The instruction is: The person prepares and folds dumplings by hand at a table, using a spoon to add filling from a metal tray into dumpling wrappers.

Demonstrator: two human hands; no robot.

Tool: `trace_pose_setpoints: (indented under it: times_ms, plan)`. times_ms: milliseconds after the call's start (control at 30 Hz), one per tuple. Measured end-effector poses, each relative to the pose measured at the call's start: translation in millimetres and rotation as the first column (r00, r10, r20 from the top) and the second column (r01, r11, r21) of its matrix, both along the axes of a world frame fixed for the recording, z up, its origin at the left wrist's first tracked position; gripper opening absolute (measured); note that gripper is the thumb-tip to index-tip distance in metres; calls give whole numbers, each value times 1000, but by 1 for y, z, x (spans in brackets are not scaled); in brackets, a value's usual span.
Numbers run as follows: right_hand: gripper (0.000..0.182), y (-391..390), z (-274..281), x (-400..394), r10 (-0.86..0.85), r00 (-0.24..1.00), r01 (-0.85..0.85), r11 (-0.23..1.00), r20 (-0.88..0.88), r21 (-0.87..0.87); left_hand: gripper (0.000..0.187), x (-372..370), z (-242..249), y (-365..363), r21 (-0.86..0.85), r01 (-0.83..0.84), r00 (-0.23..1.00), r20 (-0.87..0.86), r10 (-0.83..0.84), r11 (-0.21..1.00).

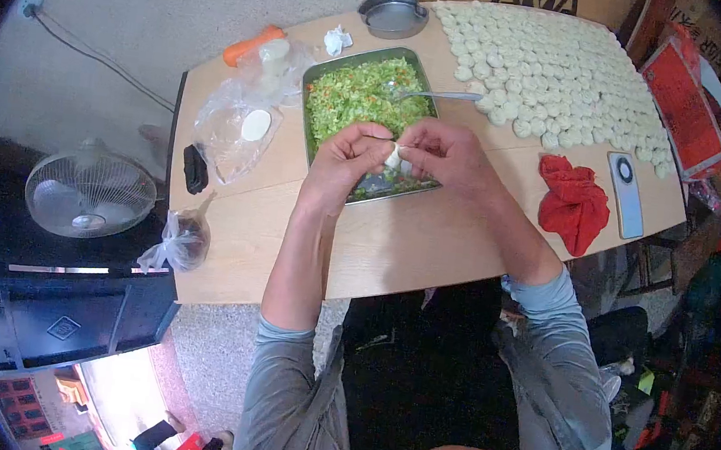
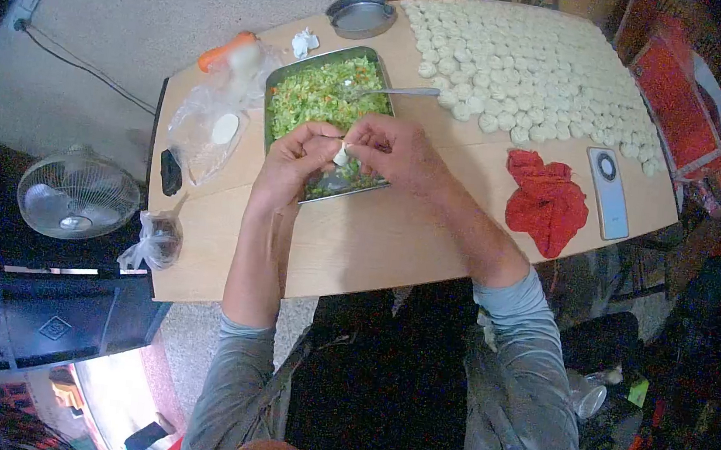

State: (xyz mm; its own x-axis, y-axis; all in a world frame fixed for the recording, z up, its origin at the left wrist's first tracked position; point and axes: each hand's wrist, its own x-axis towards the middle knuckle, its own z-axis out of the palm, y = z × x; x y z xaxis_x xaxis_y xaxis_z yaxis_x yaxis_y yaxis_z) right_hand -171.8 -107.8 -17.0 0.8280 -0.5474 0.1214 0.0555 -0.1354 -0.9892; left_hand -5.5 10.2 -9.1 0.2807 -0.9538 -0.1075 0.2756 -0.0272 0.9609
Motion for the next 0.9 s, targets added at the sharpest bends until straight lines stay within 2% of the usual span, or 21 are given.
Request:
trace_pose_setpoints:
  times_ms: [133,233,333,533,633,733,900]
  plan:
    - [7,3,5,1,-57,998,52,990,32,129,23,-3,-2,-1,0,-57,998,34,57,998]
    - [7,0,1,2,-134,990,127,981,45,146,25,-10,7,0,-23,-58,998,24,59,998]
    - [7,-3,-2,2,-145,985,125,975,98,184,29,-15,9,-1,-74,-56,996,61,60,996]
    - [10,-5,-2,-1,-116,992,110,988,55,112,31,-13,8,0,-29,-63,994,84,65,998]
    - [11,-4,6,-4,-102,994,102,995,-33,0,30,-10,9,1,-7,-34,994,104,34,999]
    - [11,1,10,-3,-89,993,87,996,74,36,29,-3,10,4,6,19,990,140,-20,1000]
    - [9,0,5,-2,7,998,-7,1000,59,8,29,1,16,7,34,86,980,176,-91,996]
